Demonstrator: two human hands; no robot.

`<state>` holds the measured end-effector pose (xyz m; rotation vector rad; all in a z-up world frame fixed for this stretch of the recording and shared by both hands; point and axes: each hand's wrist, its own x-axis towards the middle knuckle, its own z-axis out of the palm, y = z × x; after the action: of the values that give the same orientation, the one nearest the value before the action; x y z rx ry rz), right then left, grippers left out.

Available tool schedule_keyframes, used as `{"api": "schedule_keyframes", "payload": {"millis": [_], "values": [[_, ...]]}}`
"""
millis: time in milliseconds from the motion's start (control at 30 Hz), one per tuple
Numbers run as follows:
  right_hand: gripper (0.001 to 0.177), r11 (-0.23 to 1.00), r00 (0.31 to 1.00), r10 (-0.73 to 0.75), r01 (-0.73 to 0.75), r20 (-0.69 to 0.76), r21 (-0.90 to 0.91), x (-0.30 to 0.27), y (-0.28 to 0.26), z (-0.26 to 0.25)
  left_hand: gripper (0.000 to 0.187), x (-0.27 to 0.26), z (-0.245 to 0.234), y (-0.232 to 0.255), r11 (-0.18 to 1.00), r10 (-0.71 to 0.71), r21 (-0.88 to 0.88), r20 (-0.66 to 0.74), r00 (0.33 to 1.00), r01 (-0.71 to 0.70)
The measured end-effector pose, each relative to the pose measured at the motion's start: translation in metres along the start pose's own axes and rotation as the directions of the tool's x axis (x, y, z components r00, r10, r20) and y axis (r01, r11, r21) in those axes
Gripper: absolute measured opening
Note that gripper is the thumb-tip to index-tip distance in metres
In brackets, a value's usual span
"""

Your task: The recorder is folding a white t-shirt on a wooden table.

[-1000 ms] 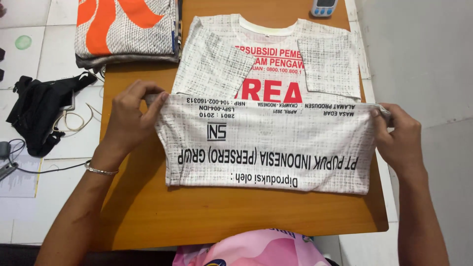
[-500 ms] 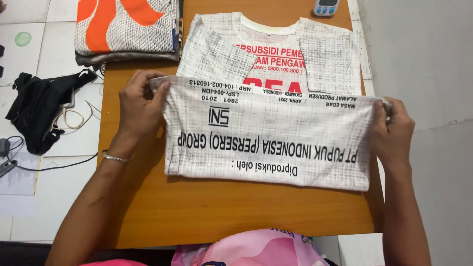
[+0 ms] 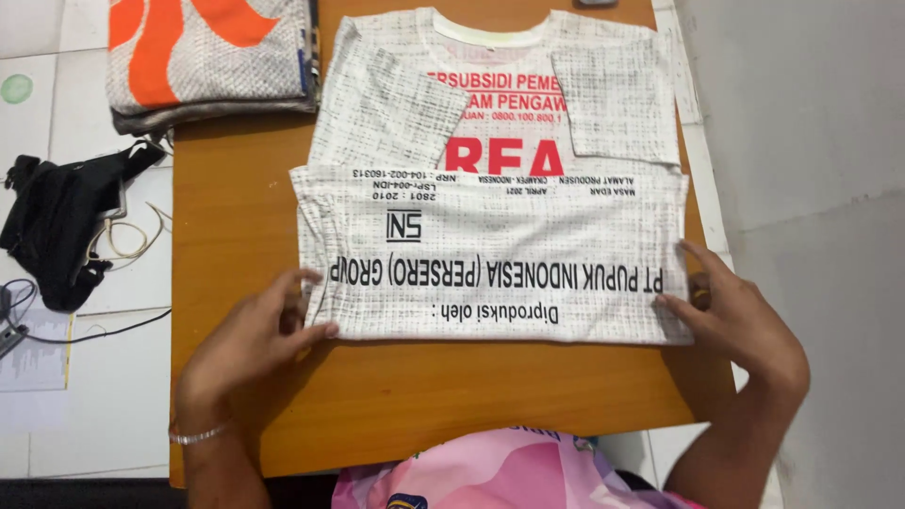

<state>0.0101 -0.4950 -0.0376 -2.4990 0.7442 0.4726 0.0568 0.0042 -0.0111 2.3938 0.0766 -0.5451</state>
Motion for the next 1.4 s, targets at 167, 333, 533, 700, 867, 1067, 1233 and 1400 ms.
{"api": "schedule_keyframes", "payload": {"millis": [167,333,533,700,867,1067,1233,1400], "values": [[0.07,0.998,0.995,0.049,-0.051,0.083,0.024,-0.013,-0.014,-0.01,0.038,0.002,0.001,-0.011,0.997,-0.074,-0.023,0.169,0.983,0.079],[0.062,0.98,0.984,-0.046,0.011,0.171,0.198,-0.015,0.001,-0.011,0.041,-0.011,-0.003,0.029,0.986,-0.149,0.098,0.141,0.979,0.136],[0.05,0.987,0.987,-0.007,-0.019,0.164,0.157,-0.017,0.001,-0.016,0.034,-0.01,-0.008,-0.003,0.978,-0.206,0.039,0.077,0.976,0.203],[0.045,0.959,0.984,-0.053,0.002,0.171,0.284,-0.006,0.018,-0.017,0.037,0.004,-0.004,-0.074,0.993,-0.084,-0.083,0.052,0.995,0.088],[0.046,0.966,0.985,-0.044,0.0,0.164,0.26,0.001,0.026,-0.014,0.051,-0.002,-0.012,-0.039,0.98,-0.199,-0.003,0.045,0.979,0.2],[0.058,0.99,0.996,-0.019,0.031,-0.085,0.138,-0.001,-0.013,-0.017,0.064,0.028,-0.013,-0.029,0.996,-0.069,0.048,-0.092,0.993,0.074],[0.056,0.87,0.803,-0.492,0.439,-0.335,-0.226,0.029,-0.04,-0.006,0.056,0.075,-0.012,-0.007,0.871,0.449,0.336,-0.25,0.858,-0.358],[0.062,0.528,0.534,-0.829,0.653,-0.164,-0.543,0.074,-0.053,0.011,0.055,0.119,0.005,0.023,0.582,0.783,0.484,-0.115,0.612,-0.653]]}}
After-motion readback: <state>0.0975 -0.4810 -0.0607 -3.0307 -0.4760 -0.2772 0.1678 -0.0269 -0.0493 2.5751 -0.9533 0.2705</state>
